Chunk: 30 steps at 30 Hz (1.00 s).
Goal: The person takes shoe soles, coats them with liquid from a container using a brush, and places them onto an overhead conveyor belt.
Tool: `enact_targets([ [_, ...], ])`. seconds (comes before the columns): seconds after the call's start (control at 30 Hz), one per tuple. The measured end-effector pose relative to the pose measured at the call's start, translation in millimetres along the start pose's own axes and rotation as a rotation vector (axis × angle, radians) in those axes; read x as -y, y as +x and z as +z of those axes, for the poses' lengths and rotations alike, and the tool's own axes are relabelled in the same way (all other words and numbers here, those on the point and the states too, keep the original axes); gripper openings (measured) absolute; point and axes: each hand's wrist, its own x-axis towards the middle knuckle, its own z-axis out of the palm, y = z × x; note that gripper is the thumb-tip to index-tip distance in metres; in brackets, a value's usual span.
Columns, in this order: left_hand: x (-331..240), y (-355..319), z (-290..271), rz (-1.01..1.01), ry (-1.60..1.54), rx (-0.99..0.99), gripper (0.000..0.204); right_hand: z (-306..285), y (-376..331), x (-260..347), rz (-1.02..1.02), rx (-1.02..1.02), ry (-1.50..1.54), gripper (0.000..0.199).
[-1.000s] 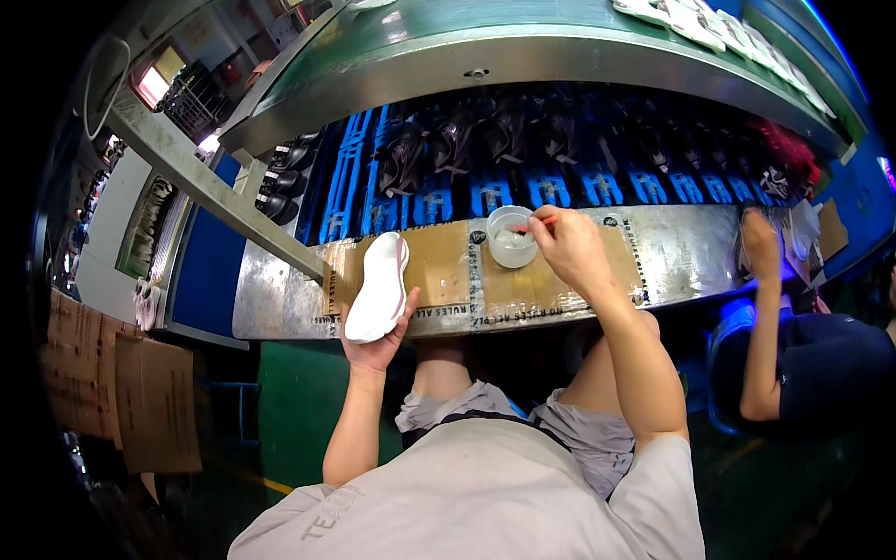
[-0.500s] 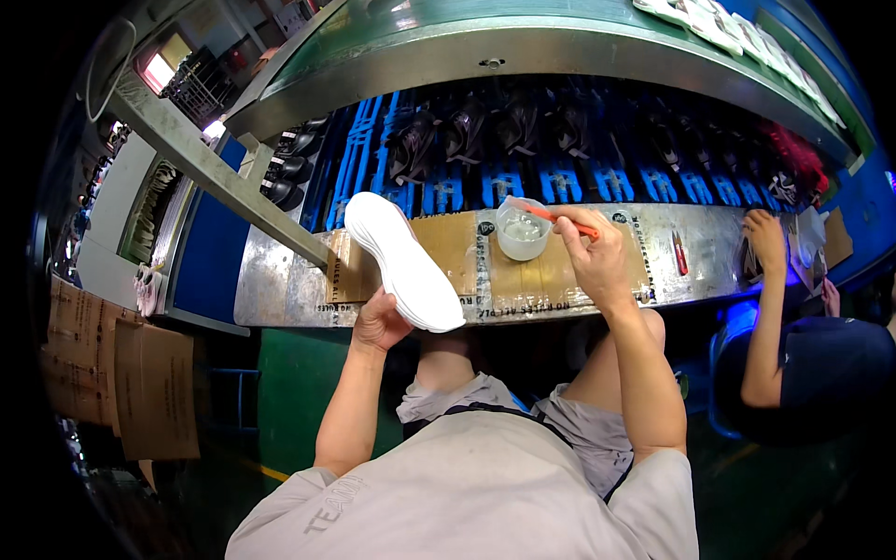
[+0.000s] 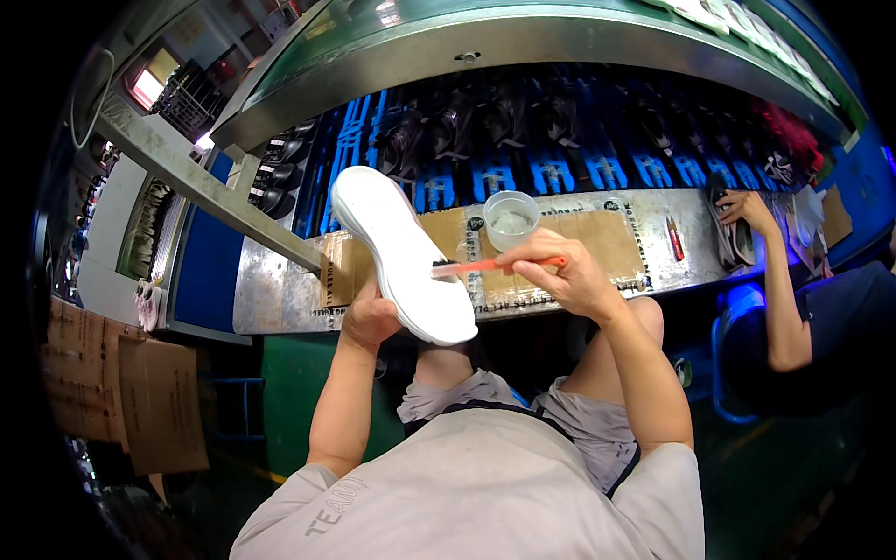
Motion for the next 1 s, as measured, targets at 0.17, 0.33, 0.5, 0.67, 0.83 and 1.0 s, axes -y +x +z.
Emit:
enact_targets([
  [0.17, -10, 0, -23, 0.142, 0.174, -0.148, 0.092, -10, -13, 8, -0.011, 0.064, -0.058, 0.017],
  [0.33, -14, -1, -1, 0.257, 0.56, -0.237, 0.089, -1, -20, 0, 0.045, -0.069, -0.066, 0.017],
  [0.5, -8, 4, 20, 0.531, 1.094, -0.234, 0.092, 26, -28, -2, 0.253, -0.192, 0.287, 0.023],
  [0.67, -8, 17, 48, 0.579, 1.217, -0.276, 0.099, 34, -41, 6, 0.282, -0.225, 0.455, 0.026],
  [0.83, 29, 30, -40, 0.635, 1.177, -0.29, 0.087, 37, -44, 30, 0.171, -0.15, 0.507, 0.026],
  [1.0, 7, 47, -30, 1.156, 1.318, -0.098, 0.102, 35, -53, 48, 0.075, -0.158, 0.462, 0.023],
])
